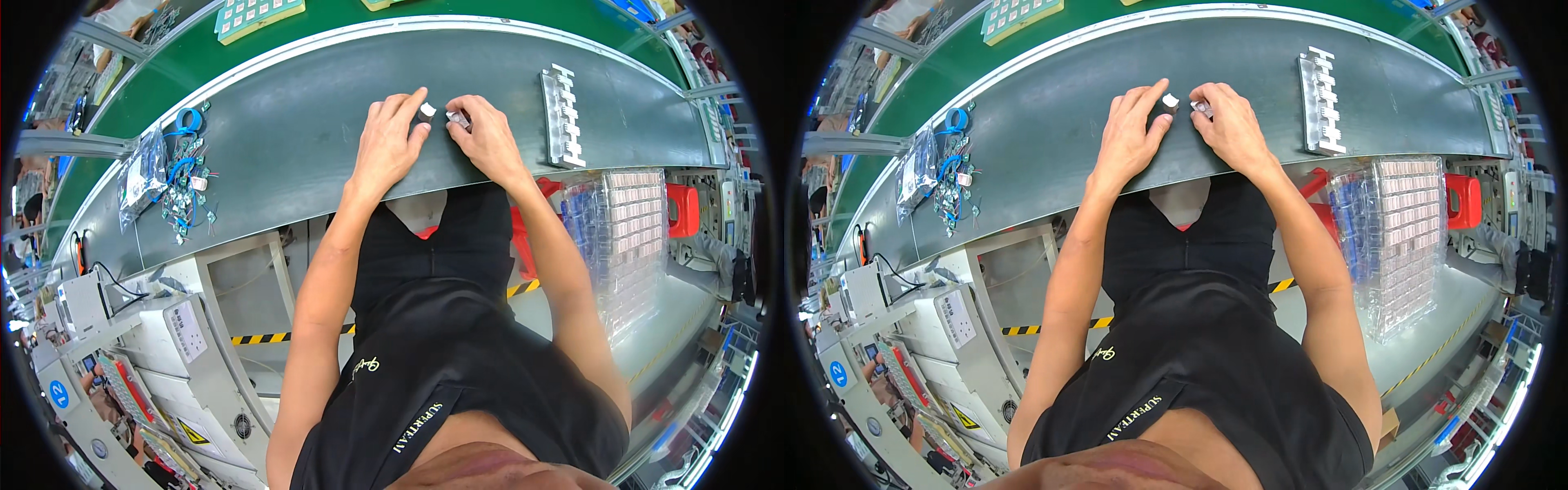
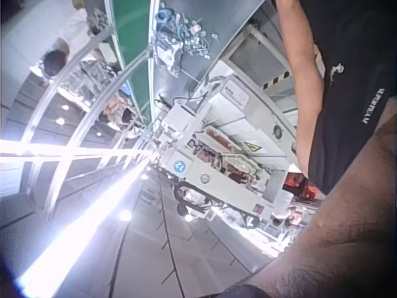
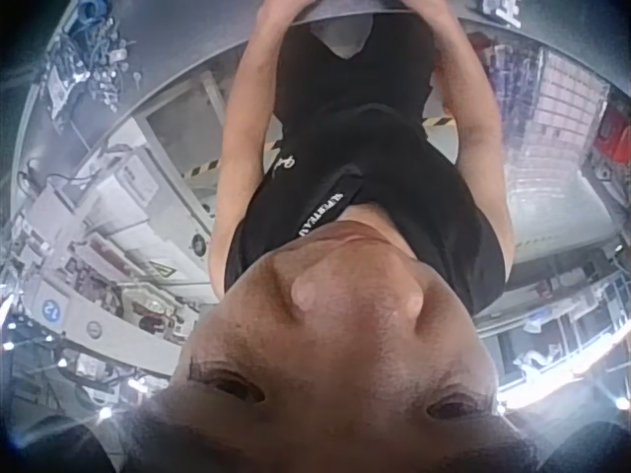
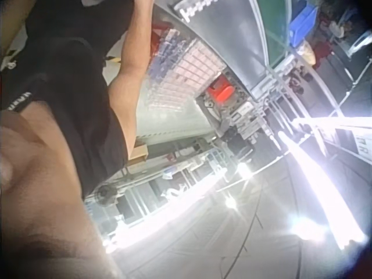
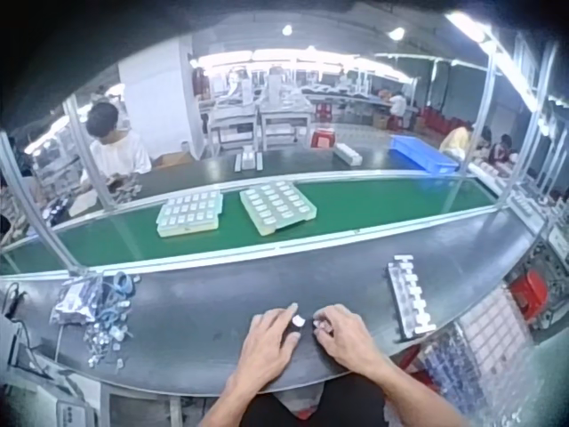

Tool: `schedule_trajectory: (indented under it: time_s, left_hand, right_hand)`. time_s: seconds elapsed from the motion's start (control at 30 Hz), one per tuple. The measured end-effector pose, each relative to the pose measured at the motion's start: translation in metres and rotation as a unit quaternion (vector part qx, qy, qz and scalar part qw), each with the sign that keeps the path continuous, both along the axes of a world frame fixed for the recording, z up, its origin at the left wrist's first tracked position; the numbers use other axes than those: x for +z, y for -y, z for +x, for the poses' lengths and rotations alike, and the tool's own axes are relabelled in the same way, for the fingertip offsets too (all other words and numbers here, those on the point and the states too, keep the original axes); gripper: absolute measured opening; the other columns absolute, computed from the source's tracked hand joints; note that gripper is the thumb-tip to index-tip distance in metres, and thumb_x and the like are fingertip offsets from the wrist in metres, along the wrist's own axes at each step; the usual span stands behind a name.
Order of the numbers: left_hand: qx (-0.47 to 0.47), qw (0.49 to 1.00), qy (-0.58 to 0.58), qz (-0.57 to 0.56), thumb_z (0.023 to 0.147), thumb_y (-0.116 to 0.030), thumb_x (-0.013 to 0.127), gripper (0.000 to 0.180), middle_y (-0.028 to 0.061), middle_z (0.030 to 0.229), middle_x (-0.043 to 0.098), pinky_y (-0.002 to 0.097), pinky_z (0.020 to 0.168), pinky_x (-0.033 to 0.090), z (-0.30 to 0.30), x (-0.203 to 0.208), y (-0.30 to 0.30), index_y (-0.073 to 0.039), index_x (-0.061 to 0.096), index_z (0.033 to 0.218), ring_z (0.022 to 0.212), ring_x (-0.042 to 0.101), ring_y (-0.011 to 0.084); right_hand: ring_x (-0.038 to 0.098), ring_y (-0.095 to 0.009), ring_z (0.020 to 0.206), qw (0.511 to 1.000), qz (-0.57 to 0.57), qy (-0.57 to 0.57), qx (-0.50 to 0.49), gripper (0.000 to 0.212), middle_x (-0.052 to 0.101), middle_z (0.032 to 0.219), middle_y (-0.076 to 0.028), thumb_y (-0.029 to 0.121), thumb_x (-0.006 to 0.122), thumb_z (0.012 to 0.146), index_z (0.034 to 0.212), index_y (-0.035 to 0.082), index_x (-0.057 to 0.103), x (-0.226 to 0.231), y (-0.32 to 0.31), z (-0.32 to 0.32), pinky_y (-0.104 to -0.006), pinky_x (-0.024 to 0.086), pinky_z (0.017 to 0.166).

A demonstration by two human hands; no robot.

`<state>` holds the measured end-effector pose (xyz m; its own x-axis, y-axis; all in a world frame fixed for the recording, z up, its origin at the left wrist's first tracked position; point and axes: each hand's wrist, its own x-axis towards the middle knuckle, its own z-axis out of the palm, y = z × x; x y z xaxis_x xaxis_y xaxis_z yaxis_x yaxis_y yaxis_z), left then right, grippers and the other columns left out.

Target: The recorder is placing small electronic components into a tray and applying a green alignment template.

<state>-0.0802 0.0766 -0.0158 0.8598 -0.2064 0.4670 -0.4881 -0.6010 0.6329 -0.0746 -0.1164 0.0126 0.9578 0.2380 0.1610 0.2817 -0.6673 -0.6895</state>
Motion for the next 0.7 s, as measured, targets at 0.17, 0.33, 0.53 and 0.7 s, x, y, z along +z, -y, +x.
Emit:
schedule_trajectory:
  time_s: [0.17,0.33,0.53,0.7]
  left_hand:
    - [-0.008,1.000,-0.002,0.007,0.081,-0.012,0.075,0.028,0.0079,0.114,0.064,0.0422,0.090,0.047,-0.002,-0.006,0.005,-0.008,0.067,0.107,0.105,0.057,0.0314]
    - [-0.045,0.997,-0.003,0.055,0.075,-0.013,0.080,0.029,0.0042,0.107,0.063,0.0403,0.089,0.045,-0.020,0.000,0.004,-0.010,0.068,0.102,0.105,0.057,0.0278]
    - [-0.030,0.999,0.021,0.036,0.078,-0.015,0.078,0.030,0.0030,0.107,0.066,0.0393,0.089,0.043,-0.020,-0.005,0.002,-0.011,0.069,0.106,0.105,0.057,0.0254]
    - [-0.030,0.998,0.028,0.040,0.079,-0.015,0.077,0.028,0.0025,0.100,0.067,0.0385,0.084,0.042,-0.018,-0.006,0.007,-0.011,0.068,0.104,0.102,0.058,0.0229]
  right_hand:
    - [0.061,-0.034,0.105,0.995,-0.031,0.092,0.007,0.029,0.065,0.106,-0.015,0.008,0.067,0.085,0.114,0.003,0.065,-0.014,0.005,-0.001,-0.0429,0.049,0.092]
    - [0.058,-0.033,0.101,0.983,-0.067,0.157,-0.061,0.030,0.063,0.103,-0.011,0.009,0.071,0.083,0.112,0.007,0.066,-0.009,0.009,-0.009,-0.0415,0.048,0.091]
    - [0.058,-0.031,0.097,0.977,-0.133,0.166,-0.028,0.020,0.063,0.101,-0.008,0.007,0.067,0.085,0.105,0.008,0.064,-0.011,0.008,-0.009,-0.0422,0.051,0.083]
    - [0.060,-0.032,0.092,0.983,-0.098,0.158,0.007,0.017,0.065,0.096,-0.009,0.006,0.064,0.087,0.104,0.008,0.063,-0.010,0.003,-0.009,-0.0419,0.051,0.080]
